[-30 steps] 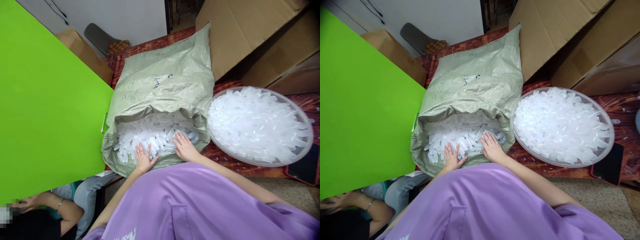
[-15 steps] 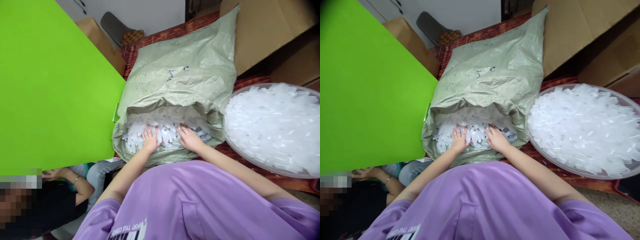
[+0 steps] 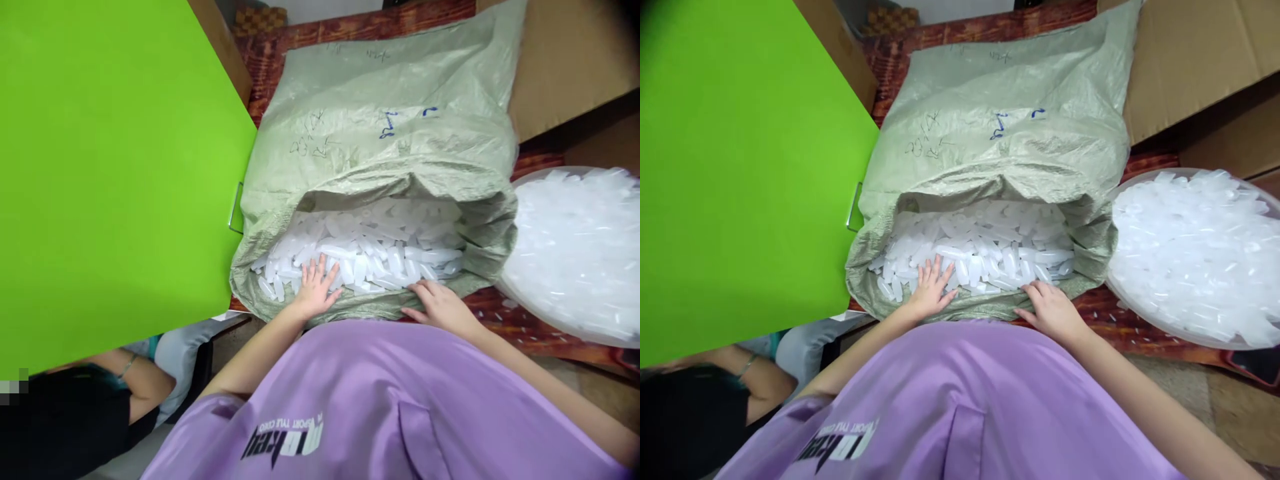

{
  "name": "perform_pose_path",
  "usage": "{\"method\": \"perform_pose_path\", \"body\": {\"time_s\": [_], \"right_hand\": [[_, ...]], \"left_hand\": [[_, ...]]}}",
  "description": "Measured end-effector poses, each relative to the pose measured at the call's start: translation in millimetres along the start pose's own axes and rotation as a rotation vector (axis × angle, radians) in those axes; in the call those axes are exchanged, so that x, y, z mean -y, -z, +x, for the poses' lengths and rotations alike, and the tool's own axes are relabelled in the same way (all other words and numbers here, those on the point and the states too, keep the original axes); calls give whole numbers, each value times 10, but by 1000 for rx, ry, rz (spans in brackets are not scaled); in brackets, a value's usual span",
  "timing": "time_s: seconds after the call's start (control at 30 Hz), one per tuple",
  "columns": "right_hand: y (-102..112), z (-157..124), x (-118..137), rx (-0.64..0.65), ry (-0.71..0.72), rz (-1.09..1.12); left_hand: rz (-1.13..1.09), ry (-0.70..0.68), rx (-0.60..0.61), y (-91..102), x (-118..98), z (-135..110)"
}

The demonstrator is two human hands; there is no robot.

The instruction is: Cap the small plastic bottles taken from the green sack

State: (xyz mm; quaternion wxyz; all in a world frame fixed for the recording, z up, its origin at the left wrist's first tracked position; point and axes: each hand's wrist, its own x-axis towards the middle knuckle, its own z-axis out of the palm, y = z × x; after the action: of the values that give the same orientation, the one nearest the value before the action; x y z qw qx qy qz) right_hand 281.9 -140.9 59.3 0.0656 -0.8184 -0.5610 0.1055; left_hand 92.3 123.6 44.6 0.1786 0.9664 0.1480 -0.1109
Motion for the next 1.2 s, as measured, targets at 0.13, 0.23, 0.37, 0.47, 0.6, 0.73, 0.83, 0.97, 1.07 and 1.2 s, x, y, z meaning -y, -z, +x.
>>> {"method": "perform_pose_path", "body": {"time_s": [0.13,0.23,0.37,0.47,0.6,0.73,0.83,0.97,1.07,1.2], "right_hand": [[-178,-120,151,59,-37,-87],[-308,-198,258,37,-94,-125],[-449,-313,282,-30,-91,-131],[-581,-404,181,-77,-46,-118],[-744,-494,-11,-109,27,-82],[-793,-530,-106,-146,55,4],[-767,-524,-121,-165,75,39],[-736,-527,-123,-168,61,80],[-740,-535,-112,-190,47,111],[-760,-529,-76,-241,19,116]], "left_hand": [[18,-116,-79,-130,150,-14],[34,-145,-183,-193,161,25],[48,-131,-271,-234,95,54],[61,-101,-274,-241,53,67],[69,-37,-240,-253,-8,93],[94,47,-243,-297,-95,134],[143,56,-291,-335,-141,165],[202,24,-352,-384,-169,187],[234,4,-397,-437,-180,194],[240,5,-478,-537,-178,203]]}}
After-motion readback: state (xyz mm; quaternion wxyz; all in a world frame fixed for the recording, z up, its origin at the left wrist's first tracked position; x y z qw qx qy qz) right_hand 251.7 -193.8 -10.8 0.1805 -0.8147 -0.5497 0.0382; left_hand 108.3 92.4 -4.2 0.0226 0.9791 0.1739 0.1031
